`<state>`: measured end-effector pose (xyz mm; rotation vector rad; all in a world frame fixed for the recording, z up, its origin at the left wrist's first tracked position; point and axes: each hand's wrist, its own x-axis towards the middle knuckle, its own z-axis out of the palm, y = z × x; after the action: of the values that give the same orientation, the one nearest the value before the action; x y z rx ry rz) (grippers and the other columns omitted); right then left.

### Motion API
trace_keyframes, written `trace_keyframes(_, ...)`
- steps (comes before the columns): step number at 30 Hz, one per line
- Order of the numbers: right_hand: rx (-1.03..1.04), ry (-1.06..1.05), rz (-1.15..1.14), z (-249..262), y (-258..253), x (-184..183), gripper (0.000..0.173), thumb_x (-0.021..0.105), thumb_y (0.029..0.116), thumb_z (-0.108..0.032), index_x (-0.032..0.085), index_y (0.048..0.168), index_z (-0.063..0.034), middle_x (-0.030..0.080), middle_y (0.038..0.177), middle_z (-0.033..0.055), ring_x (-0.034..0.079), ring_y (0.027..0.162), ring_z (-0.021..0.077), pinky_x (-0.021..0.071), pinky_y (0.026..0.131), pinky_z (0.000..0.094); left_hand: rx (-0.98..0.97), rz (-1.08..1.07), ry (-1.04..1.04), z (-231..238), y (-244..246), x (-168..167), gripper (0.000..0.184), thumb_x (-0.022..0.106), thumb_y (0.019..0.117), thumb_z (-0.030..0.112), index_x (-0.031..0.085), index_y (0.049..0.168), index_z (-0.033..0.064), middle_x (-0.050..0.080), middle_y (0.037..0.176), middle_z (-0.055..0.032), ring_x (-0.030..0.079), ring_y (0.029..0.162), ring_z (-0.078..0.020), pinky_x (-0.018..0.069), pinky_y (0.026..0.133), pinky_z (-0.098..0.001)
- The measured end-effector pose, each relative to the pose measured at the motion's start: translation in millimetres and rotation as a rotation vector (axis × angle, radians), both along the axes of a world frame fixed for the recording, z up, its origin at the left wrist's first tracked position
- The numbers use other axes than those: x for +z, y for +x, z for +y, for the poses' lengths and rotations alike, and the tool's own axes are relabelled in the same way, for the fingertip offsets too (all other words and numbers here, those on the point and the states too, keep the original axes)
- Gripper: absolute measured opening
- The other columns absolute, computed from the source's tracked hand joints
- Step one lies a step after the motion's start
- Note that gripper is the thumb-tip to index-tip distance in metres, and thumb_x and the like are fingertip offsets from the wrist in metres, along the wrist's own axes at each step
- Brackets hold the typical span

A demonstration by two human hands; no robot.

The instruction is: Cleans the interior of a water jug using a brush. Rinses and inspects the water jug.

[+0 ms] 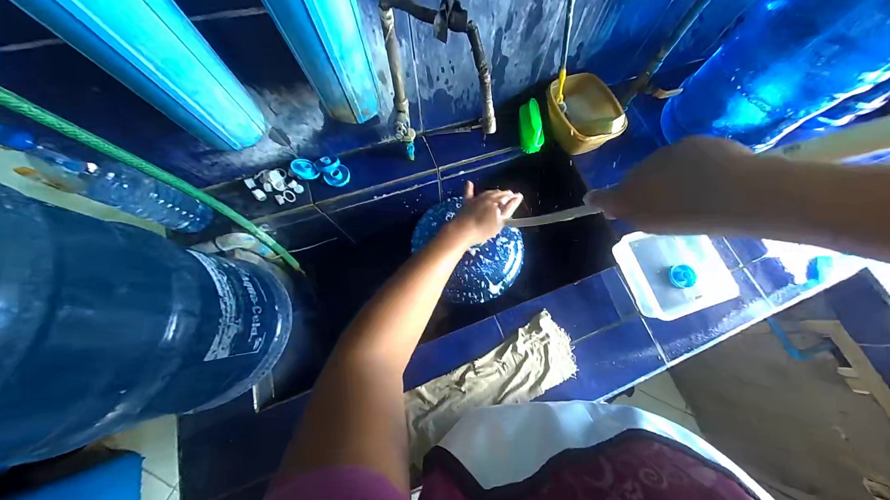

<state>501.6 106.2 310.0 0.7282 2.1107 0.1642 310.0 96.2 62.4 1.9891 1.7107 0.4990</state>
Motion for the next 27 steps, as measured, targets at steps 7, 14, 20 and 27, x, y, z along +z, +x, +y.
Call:
trace_keyframes(7, 0.379, 0.279, 0.054, 5, -50, 24, 0.014, 0.056, 0.0969, 0.002, 0.067, 0.105, -0.0026, 0.060, 0.080, 0.0192, 0.064, 0.077, 0.0409, 0.0480, 0.063, 0.0542, 0.793, -0.581, 0.270, -40, 15, -81, 0.094, 0.092, 0.0730, 0.033, 0.046, 0.148, 0.0007, 0.058, 0.141, -0.0235, 0.057, 0.130, -0.0330, 0.0468, 0.111, -0.0481)
trace_keyframes(14, 0.011, -0.045, 0.201, 71, 18, -32, 0.029, 0.048, 0.1084, -0.033, 0.070, 0.109, -0.0129, 0.070, 0.093, 0.0155, 0.068, 0.093, 0.0383, 0.0520, 0.077, 0.0618, 0.126, -0.302, 0.074, -9, 22, -29, 0.068, 0.089, 0.0735, 0.025, 0.062, 0.134, 0.0090, 0.068, 0.126, -0.0145, 0.065, 0.118, -0.0290, 0.0526, 0.101, -0.0528)
trace_keyframes(20, -1.316, -0.836, 0.655, -41, 199, -98, 0.036, 0.031, 0.1110, -0.032, 0.061, 0.115, -0.0120, 0.041, 0.058, -0.0073, 0.038, 0.041, 0.0022, 0.0358, 0.038, 0.0182, 0.173, -0.118, 0.470, -75, 96, -2, 0.052, 0.091, 0.0655, 0.024, 0.074, 0.112, 0.0066, 0.074, 0.105, -0.0122, 0.070, 0.102, -0.0301, 0.0471, 0.104, -0.0570)
trace_keyframes(27, -0.176, -0.201, 0.833, -69, 254, -117, 0.029, 0.051, 0.1073, -0.025, 0.073, 0.114, -0.0070, 0.067, 0.070, 0.0186, 0.067, 0.061, 0.0395, 0.0522, 0.052, 0.0582, -0.342, 0.096, 0.218, -122, 88, 32, 0.053, 0.090, 0.0672, 0.017, 0.073, 0.115, 0.0019, 0.073, 0.117, -0.0155, 0.066, 0.117, -0.0329, 0.0423, 0.110, -0.0515)
